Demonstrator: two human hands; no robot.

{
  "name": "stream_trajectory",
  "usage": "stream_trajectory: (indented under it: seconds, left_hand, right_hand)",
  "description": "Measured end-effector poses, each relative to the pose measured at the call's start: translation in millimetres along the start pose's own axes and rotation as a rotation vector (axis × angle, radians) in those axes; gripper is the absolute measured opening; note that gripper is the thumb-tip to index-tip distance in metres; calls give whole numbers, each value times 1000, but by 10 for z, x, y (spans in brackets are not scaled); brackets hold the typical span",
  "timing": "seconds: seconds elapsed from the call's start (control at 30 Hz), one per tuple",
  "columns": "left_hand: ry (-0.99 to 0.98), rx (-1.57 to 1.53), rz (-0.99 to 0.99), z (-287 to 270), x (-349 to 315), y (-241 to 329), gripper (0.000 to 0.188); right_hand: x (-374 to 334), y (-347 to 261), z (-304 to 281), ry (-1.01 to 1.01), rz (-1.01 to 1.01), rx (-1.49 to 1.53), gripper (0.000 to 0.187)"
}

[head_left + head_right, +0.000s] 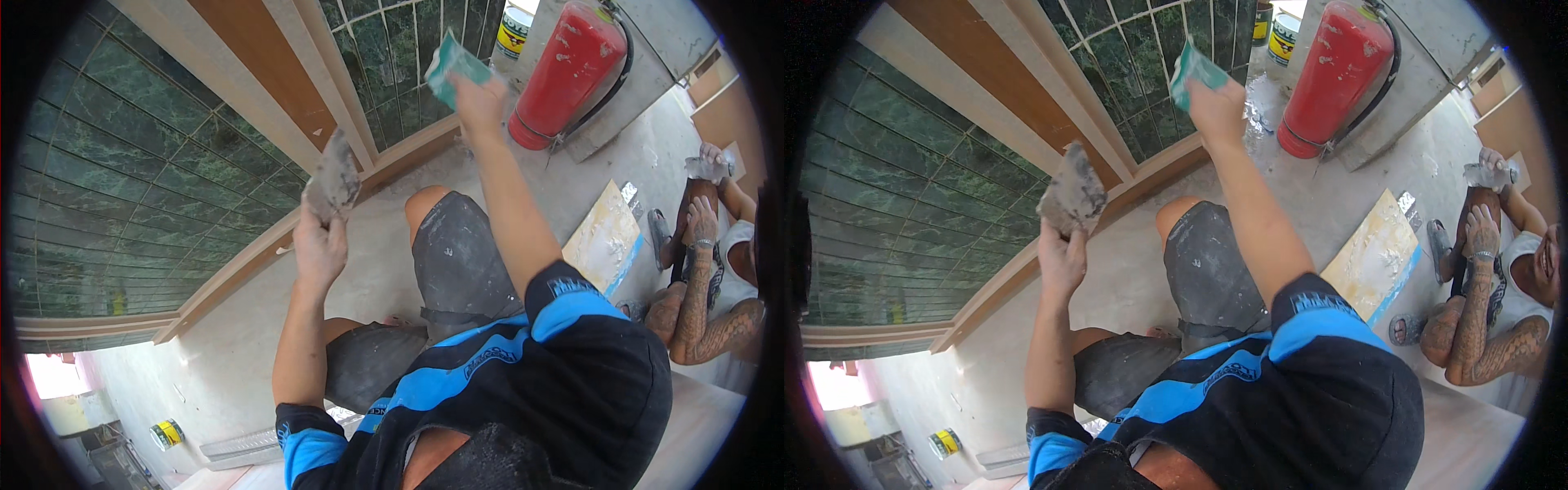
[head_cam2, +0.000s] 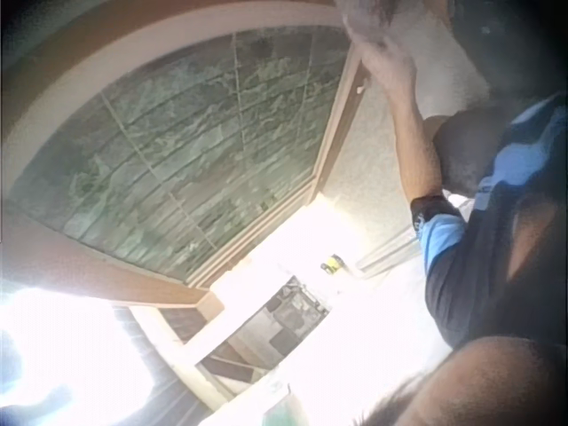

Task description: Applying plaster or putty to a wall segment using a hand trowel and scraper.

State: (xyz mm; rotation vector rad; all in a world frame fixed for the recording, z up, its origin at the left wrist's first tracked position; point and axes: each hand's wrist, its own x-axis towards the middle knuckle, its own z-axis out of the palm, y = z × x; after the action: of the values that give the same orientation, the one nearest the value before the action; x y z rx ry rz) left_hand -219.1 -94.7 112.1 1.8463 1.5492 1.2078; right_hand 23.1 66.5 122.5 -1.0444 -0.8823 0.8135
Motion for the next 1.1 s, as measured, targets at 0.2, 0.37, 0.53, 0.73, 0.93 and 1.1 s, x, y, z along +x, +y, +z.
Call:
stream_trajectory:
  seconds: [0.2,0.37,0.53,0.73,0.93,1.1]
  left_hand:
    - [116,-345,-247,-292,-173,-172,38]
    - [116,-312,-240,-395,-183,-269,34]
    - [106,-351,-273,-450,-234,-209,29]
    - [156,-425,-313,-350,-204,-83,24]
    - [55,-226,-251,-150,-127,-581,47]
    - [-116,-444,-412,288,33,-572,57]
  right_hand:
    - [-290,151,662,-56,-88,-558,28]
    - [97,86,181,8,-503,-592,39]
    - [577,-88,218,-73,-1158,-810,48]
    - [49,1118,-382,-519,-656,-1023,52]
    - [-589,1299,-1828,-302,23,-785,50]
    - [-1381,1382,-4702,257,306,-1173,39]
